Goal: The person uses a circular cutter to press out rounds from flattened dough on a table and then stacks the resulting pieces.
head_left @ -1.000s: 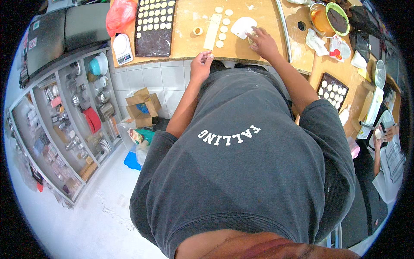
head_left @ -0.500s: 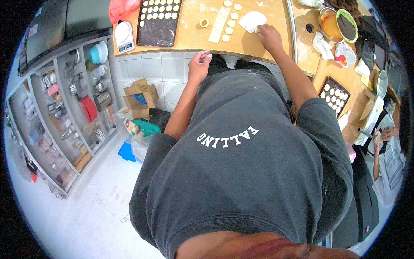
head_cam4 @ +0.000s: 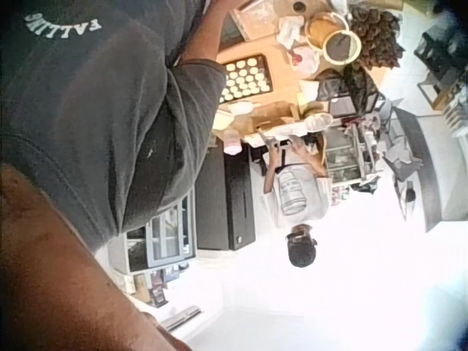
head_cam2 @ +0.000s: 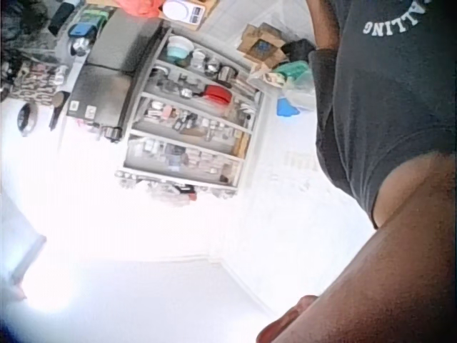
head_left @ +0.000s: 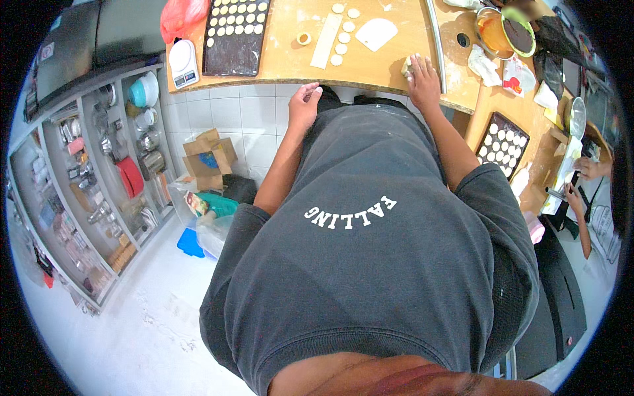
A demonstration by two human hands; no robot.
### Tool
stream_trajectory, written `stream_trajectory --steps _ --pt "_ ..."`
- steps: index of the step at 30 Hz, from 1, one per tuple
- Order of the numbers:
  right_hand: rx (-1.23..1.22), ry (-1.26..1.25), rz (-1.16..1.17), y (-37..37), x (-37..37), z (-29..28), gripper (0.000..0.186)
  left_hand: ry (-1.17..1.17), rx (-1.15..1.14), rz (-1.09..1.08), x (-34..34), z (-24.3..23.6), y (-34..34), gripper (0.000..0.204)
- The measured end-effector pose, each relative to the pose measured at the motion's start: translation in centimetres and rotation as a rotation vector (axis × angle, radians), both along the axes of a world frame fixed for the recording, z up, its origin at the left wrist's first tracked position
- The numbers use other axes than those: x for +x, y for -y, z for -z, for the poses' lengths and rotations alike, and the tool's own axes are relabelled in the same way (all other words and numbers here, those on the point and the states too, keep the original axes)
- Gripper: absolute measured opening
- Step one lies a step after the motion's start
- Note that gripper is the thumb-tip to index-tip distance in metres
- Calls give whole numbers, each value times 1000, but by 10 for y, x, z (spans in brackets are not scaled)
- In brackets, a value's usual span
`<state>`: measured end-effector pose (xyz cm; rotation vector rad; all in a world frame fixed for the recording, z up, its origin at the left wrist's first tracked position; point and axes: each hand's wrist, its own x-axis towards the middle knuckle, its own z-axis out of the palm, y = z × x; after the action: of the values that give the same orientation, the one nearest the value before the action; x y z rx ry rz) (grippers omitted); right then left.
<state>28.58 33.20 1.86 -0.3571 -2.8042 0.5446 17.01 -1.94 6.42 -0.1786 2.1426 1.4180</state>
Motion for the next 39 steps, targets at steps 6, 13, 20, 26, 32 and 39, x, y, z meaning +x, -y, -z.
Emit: stream_trajectory --steps 6,13,20,26,32,39 --pt "80 78 -19 0 -10 -27 55 -42 22 -10 -12 -4 -1 31" --pt "73 16 184 17 -102 -18 56 -53 -127 114 -9 -13 -1 29" --pt "118 244 228 12 -55 1 66 -45 -115 73 -13 -9 3 29" --pt "71 175 161 11 -61 6 71 14 -118 25 -16 -1 1 30" --pt "65 255 184 5 -74 10 78 35 -132 -17 -22 -1 -8 30" --pt "70 332 169 1 -76 19 81 -1 -107 -53 -39 -10 -20 32"
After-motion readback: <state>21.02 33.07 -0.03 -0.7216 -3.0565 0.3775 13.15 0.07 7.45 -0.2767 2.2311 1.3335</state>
